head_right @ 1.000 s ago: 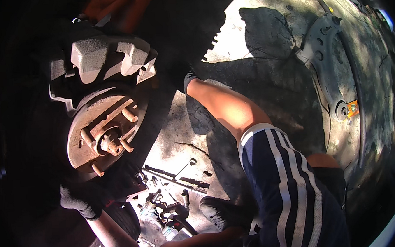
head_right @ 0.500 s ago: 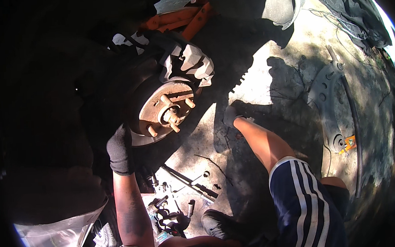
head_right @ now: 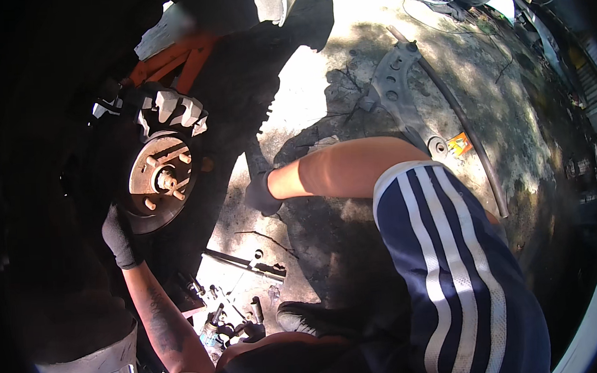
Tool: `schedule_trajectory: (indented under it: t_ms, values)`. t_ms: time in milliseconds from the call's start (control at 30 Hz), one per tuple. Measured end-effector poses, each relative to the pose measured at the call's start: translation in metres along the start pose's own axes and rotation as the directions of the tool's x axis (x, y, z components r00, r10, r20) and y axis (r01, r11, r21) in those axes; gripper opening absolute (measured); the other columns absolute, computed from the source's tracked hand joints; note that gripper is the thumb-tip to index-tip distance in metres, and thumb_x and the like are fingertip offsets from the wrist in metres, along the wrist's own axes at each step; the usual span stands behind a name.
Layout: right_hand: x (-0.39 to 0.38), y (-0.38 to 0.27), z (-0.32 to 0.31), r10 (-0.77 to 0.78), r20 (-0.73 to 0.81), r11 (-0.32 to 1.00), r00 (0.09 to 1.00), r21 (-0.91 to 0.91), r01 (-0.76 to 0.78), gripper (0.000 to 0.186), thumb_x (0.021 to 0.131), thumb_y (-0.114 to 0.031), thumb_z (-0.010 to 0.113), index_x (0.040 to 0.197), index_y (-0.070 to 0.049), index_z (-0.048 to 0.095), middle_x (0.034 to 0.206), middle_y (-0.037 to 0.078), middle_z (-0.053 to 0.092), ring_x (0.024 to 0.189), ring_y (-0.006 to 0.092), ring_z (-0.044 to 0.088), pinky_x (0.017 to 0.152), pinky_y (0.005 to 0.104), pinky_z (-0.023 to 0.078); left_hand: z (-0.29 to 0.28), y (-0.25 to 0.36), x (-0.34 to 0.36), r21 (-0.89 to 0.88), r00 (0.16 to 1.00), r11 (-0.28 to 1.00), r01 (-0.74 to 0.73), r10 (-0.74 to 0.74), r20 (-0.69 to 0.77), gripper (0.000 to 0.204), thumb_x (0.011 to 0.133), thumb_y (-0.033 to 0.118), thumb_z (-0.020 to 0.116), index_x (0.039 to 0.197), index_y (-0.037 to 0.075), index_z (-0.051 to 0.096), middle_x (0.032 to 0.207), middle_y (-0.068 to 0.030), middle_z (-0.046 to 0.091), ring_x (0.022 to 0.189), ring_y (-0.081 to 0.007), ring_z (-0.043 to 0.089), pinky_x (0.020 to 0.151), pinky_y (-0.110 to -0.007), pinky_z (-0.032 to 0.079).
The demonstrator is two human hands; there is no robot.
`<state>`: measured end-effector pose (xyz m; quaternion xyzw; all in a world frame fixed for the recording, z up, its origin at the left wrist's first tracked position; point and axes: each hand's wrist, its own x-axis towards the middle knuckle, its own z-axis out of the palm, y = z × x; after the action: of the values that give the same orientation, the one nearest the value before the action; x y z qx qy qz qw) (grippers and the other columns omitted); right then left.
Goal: The person installs a metal suspension component onto a car's wheel hub, aligns it, and secures it with bolts using a cordless impact wrench. They then use a floor jack to lift the vehicle and continue tightening bolts under the car.
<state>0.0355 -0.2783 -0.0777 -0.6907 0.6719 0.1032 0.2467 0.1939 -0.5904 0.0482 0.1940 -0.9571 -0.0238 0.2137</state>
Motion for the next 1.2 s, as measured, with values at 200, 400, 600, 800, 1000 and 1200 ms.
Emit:
schedule_trajectory:
  t_ms: [200, 400, 600, 800, 1000, 1200]
  values:
    - [-0.285, 0.151, 0.106, 0.756, 0.006, 0.638, 0.655, 0.219, -0.738, 0.051, 0.083, -0.038, 0.064, 0.117, 0.001, 0.061, 0.113, 0.025, 0.066, 0.108, 0.0394, 0.064, 0.090, 0.0467, 0.051, -0.011, 0.005, 0.001, -0.030, 0.977, 0.985, -0.170, 0.164, -0.133, 0.028, 0.098, 0.019, 0.048, 0.118, 0.009, 0.065, 0.106, -0.0135, 0.071, 0.095, -0.0316, 0.069, 0.078, -0.038, 0.054]
    - [-0.351, 0.147, 0.271, 0.910, 0.306, -0.117, 0.280, 0.837, -0.534, 0.062, 0.082, -0.055, 0.071, 0.102, 0.003, 0.063, 0.083, 0.018, 0.069, 0.070, 0.0275, 0.069, 0.063, 0.0409, 0.054, -0.058, 0.036, -0.001, 0.078, 0.997, 0.995, -0.061, 0.064, -0.037, 0.030, 0.096, 0.015, 0.049, 0.122, 0.009, 0.063, 0.107, -0.0132, 0.071, 0.096, -0.0304, 0.070, 0.078, -0.035, 0.054]
    - [-0.369, 0.179, 0.314, 0.950, 0.273, -0.121, 0.155, 0.774, -0.621, 0.080, 0.075, -0.071, 0.065, 0.093, 0.006, 0.072, 0.089, 0.021, 0.072, 0.086, 0.0320, 0.071, 0.077, 0.0413, 0.052, -0.038, 0.027, 0.006, 0.059, 0.990, 0.989, -0.133, 0.136, -0.050, 0.031, 0.099, 0.020, 0.046, 0.124, 0.012, 0.063, 0.109, -0.0138, 0.070, 0.097, -0.0318, 0.069, 0.078, -0.038, 0.054]
    - [-0.316, 0.146, 0.256, 0.914, 0.261, -0.025, 0.312, 0.801, -0.598, 0.076, 0.080, -0.069, 0.061, 0.089, 0.006, 0.073, 0.087, 0.021, 0.072, 0.080, 0.0294, 0.072, 0.068, 0.0411, 0.052, -0.030, 0.033, 0.006, 0.059, 0.996, 0.995, -0.084, 0.085, -0.022, 0.030, 0.101, 0.024, 0.044, 0.122, 0.014, 0.063, 0.105, -0.0138, 0.071, 0.093, -0.0332, 0.069, 0.075, -0.040, 0.054]
    - [-0.212, 0.066, 0.142, 0.666, 0.113, -0.147, 0.738, 0.989, -0.018, 0.067, 0.098, -0.056, 0.046, 0.117, 0.007, 0.061, 0.107, 0.022, 0.069, 0.090, 0.0331, 0.070, 0.080, 0.0458, 0.054, -0.026, 0.022, 0.007, 0.048, 0.998, 0.998, -0.046, 0.049, -0.044, 0.029, 0.100, 0.022, 0.046, 0.121, 0.013, 0.063, 0.104, -0.0131, 0.071, 0.093, -0.0331, 0.069, 0.075, -0.040, 0.054]
    - [-0.217, 0.120, 0.152, 0.555, -0.731, 0.827, 0.398, 0.535, -0.171, 0.025, 0.094, -0.024, 0.065, 0.108, -0.003, 0.066, 0.094, 0.015, 0.068, 0.080, 0.0332, 0.066, 0.072, 0.0415, 0.053, -0.023, 0.003, 0.003, 0.135, 0.989, 0.985, -0.105, 0.117, -0.087, 0.028, 0.098, 0.019, 0.048, 0.121, 0.014, 0.063, 0.106, -0.0133, 0.070, 0.093, -0.0337, 0.069, 0.074, -0.040, 0.054]
